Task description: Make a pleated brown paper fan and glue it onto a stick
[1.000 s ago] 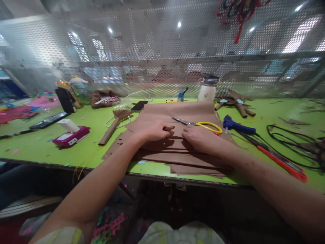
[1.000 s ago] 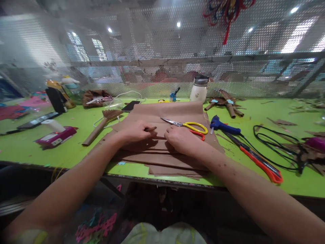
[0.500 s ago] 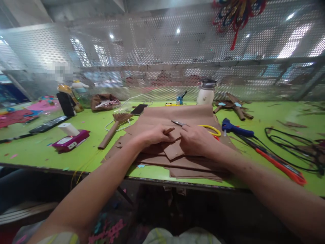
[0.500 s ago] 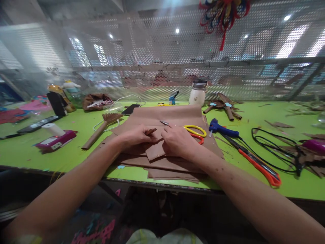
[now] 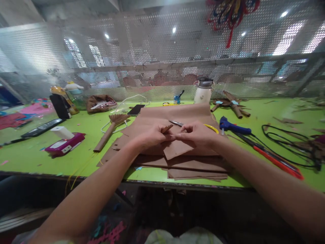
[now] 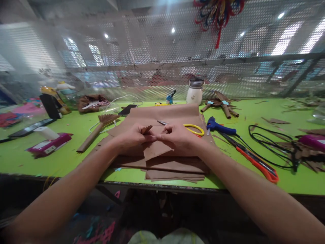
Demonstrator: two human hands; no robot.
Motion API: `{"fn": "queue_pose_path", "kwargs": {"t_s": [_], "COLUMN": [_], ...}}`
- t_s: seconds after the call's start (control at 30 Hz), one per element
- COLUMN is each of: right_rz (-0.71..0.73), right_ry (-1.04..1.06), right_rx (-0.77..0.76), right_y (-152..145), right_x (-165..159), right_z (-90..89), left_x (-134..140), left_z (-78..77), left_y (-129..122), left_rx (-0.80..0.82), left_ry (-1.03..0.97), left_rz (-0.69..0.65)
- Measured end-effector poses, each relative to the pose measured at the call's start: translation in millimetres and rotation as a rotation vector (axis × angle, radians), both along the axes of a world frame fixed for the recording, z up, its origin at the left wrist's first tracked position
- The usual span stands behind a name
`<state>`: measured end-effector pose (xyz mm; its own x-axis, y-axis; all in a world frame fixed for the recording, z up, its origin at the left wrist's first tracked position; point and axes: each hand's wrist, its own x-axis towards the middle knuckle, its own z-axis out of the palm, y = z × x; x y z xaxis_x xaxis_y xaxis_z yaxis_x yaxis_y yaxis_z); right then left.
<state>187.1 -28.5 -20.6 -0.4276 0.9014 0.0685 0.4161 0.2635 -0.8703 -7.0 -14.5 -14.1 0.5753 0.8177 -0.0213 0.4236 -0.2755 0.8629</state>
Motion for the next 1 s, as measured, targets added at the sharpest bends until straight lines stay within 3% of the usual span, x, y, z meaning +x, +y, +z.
{"fn": "queue_pose_path", "kwargs": {"t_s": [0.17, 0.37, 0.5, 0.7, 1.0], "right_rz": [0.013, -0.043, -0.087, -0.075, -0.077], "right_ry": [0.156, 0.202, 0.229, 0.148, 0.202], "right_rx": [-0.083, -0.014, -0.029, 0.065, 0.074], "right_y": [1, 8, 11, 13, 11], "right_x": [0, 3, 4, 3, 5], "right_z": [-3.4, -11.2, -13.5, -8.7, -6.8], "left_x": [0, -2, 0, 4, 2], "left_z": [-3.1, -4.5, 1.1, 0.7, -1.2], "left_y": [0, -6, -3, 1, 0], "left_rx": [0.013, -0.042, 0.052, 0.241, 0.197], "left_ry": [0.015, -0.016, 0.040, 0.050, -0.033], "left_rz": [0.010, 0.095, 0.084, 0.077, 0.069]}}
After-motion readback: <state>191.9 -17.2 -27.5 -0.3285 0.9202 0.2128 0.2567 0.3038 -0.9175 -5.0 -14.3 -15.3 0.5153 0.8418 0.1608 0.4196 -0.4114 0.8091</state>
